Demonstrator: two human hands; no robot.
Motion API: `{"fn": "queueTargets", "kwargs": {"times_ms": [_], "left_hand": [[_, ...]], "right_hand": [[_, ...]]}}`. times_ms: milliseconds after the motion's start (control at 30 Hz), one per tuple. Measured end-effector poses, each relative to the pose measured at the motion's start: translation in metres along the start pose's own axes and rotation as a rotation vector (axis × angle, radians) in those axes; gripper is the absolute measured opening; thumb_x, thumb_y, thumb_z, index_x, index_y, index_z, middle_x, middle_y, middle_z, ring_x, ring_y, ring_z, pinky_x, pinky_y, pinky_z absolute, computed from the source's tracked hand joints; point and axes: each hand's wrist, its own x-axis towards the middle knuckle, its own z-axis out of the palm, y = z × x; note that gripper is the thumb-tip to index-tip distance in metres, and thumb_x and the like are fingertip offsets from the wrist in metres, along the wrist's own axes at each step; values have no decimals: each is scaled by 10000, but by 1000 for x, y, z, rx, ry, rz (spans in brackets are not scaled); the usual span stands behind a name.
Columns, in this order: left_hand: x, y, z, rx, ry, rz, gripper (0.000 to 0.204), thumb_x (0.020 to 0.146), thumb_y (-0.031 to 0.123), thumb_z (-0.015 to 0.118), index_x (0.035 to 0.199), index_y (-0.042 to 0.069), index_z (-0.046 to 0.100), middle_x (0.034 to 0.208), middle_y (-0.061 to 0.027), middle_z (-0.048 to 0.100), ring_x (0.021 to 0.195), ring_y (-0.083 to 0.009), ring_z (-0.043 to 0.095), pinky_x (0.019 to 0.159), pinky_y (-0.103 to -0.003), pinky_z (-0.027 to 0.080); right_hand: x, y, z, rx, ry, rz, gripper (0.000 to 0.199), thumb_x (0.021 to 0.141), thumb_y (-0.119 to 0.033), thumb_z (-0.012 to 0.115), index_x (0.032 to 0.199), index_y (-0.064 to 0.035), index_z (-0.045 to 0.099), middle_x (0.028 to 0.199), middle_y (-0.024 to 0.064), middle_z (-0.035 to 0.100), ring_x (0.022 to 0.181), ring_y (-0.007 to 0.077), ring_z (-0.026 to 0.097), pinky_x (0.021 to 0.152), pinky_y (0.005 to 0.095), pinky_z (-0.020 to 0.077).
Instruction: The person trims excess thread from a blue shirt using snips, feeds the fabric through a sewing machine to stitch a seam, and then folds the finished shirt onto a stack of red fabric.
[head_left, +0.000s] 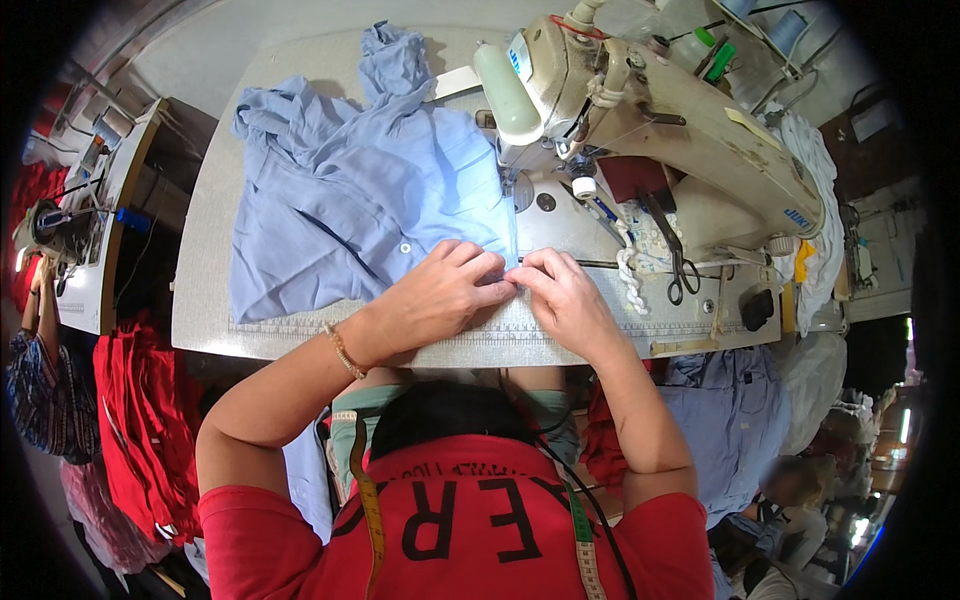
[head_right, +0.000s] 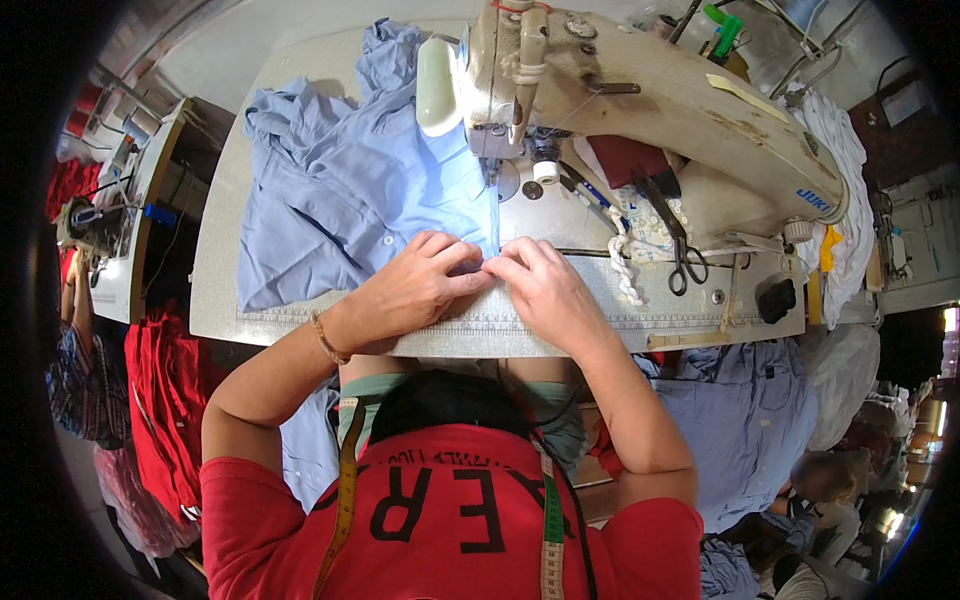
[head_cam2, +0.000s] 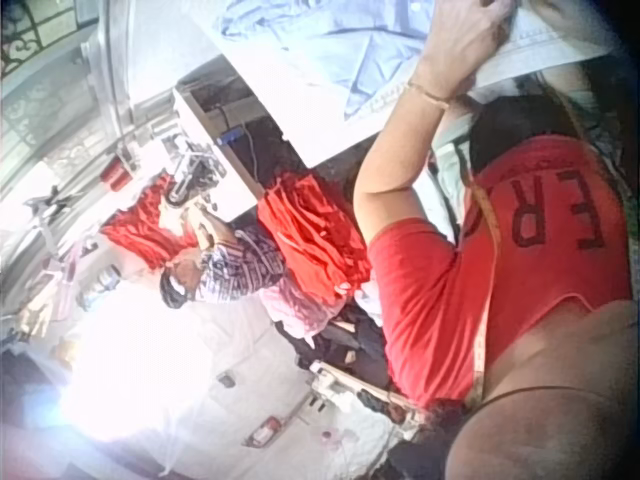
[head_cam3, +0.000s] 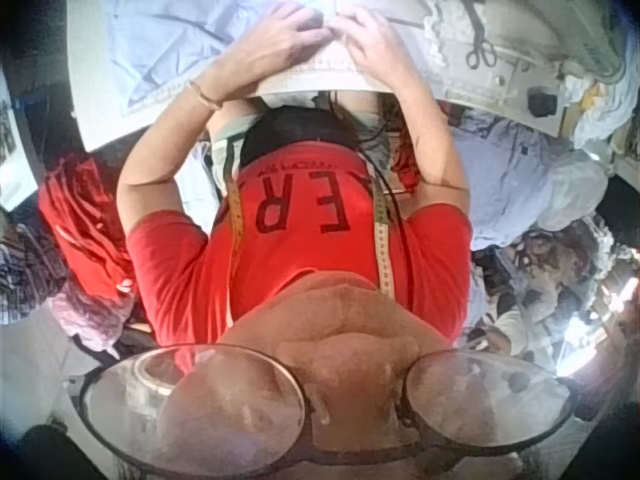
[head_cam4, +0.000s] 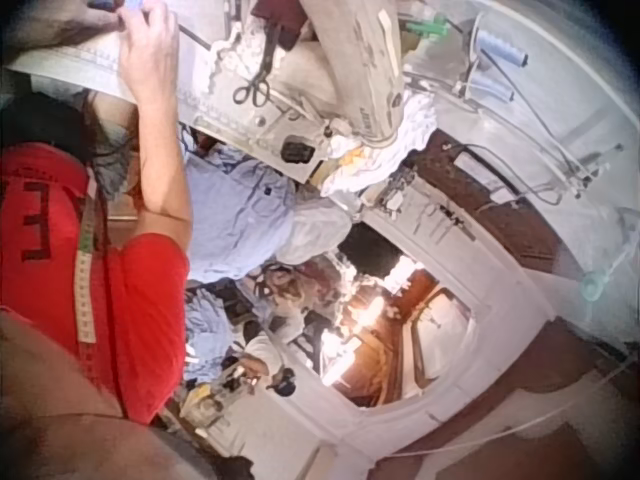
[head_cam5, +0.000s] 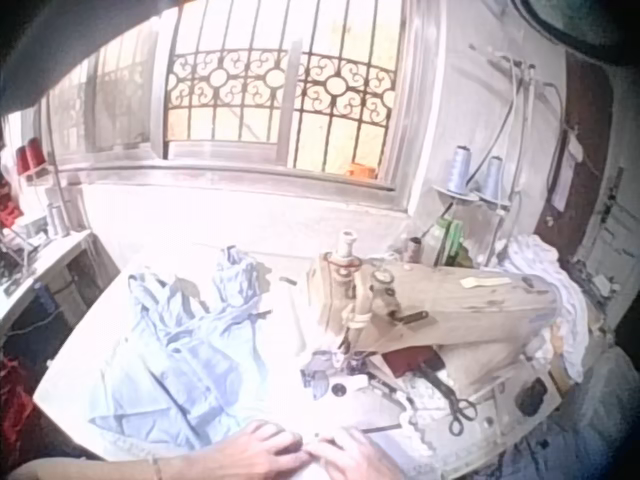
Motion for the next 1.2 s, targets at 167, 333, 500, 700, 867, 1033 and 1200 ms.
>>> {"fn": "queueTargets", "kwargs": {"times_ms": [167, 333, 500, 700, 867, 1033, 1200], "left_hand": [[0, 2, -2, -50, -33, -33, 324, 824, 133, 648, 1147, 111, 623, 1107, -77, 562, 1040, -248, 516, 900, -379, 408], [2, 0, -2, -53, -36, -38, 326, 808, 120, 644, 1133, 97, 626, 1109, -69, 570, 1017, -246, 523, 901, -375, 410], [3, -1, -2, -39, -40, -46, 294, 804, 94, 618, 1097, 72, 633, 1078, -56, 589, 1008, -238, 526, 908, -370, 411], [4, -1, -2, -94, -14, -77, 275, 806, 87, 601, 1077, 48, 627, 1061, -65, 590, 984, -245, 539, 894, -358, 420], [6, -1, 1, -87, 15, -132, 255, 806, 84, 601, 1057, 41, 620, 1013, -76, 579, 963, -250, 552, 862, -358, 433], [15, 1, -2, 53, -71, -158, 212, 794, 91, 637, 1001, 48, 628, 959, -72, 591, 944, -258, 559, 842, -365, 444], [16, -2, 5, -267, 80, -245, 209, 780, 72, 652, 986, 41, 639, 971, -81, 610, 930, -273, 561, 830, -365, 456]], "right_hand": [[-8, 7, -5, -89, -11, -80, 237, 787, -46, 630, 1023, -61, 648, 1035, 91, 592, 955, 279, 590, 856, 386, 486], [-12, 4, -5, -225, 23, -180, 230, 786, -103, 621, 1012, -67, 650, 1078, 60, 614, 998, 233, 587, 876, 378, 480], [-11, 3, -3, -283, 33, -210, 244, 749, -88, 645, 991, -100, 675, 1087, 16, 632, 1035, 203, 583, 913, 386, 452], [-10, 4, -5, -279, 1, -206, 235, 764, -100, 632, 997, -101, 662, 1100, 14, 621, 1039, 199, 580, 944, 405, 429], [-11, 5, -5, -268, 0, -194, 230, 767, -101, 632, 995, -114, 660, 1093, 15, 616, 1033, 200, 584, 949, 420, 424], [-12, 6, -4, -258, 12, -188, 227, 762, -107, 624, 985, -131, 662, 1094, 16, 615, 1052, 199, 576, 972, 430, 409], [-13, 8, -4, -258, 2, -194, 223, 763, -117, 616, 980, -139, 662, 1099, 15, 613, 1072, 203, 568, 990, 440, 396]]}}
